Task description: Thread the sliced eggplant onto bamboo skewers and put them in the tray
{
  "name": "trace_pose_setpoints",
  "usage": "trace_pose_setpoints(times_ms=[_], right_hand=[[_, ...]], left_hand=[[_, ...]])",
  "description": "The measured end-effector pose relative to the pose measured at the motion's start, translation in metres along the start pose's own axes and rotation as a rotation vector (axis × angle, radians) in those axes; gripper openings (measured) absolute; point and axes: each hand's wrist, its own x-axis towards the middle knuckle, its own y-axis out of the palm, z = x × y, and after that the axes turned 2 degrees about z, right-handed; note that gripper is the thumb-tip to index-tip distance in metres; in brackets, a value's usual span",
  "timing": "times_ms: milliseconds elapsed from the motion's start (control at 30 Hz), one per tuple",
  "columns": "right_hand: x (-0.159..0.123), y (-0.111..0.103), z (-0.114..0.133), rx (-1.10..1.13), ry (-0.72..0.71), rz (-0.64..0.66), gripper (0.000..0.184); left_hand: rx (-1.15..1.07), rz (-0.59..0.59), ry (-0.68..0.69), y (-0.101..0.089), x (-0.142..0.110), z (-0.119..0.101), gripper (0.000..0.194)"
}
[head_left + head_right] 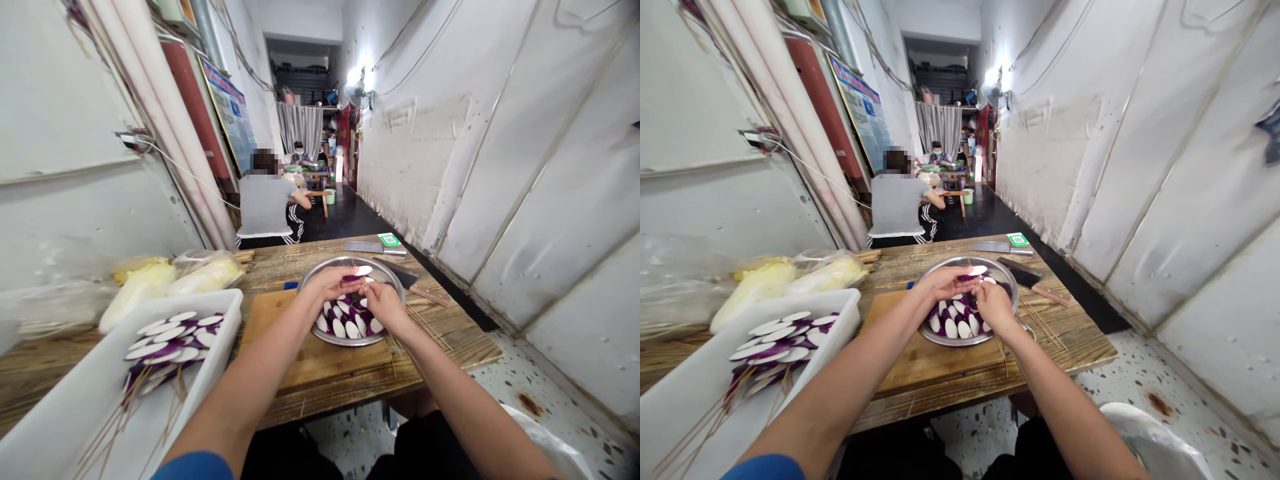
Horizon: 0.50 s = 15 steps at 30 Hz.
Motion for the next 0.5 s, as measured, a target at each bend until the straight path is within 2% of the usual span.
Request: trace_pose_setpoints(times_ms=[133, 333, 433, 500], right_hand=[[-0.001, -0.002, 0.001, -0.070, 0.020, -0.070, 0.027], [-0.003, -0.003, 0.003, 0.011, 0.072, -0.116, 0.027], [-0.002, -0.004, 0.002, 0.068, 0.087, -0.181, 0.028], [-0.001, -0.003, 0.000, 0.140, 0.100, -0.263, 0.030]], left_hand=[[0.070, 0.087, 0.032, 0.009, -0.004, 0.005, 0.009], [0.240, 0.127, 0.083, 0.013, -0.007, 0.010, 0.020], [0.266, 0.117, 0.111, 0.014, -0.008, 0.010, 0.028], [0.325, 0.028, 0.202, 0.013, -0.006, 0.007, 0.028]])
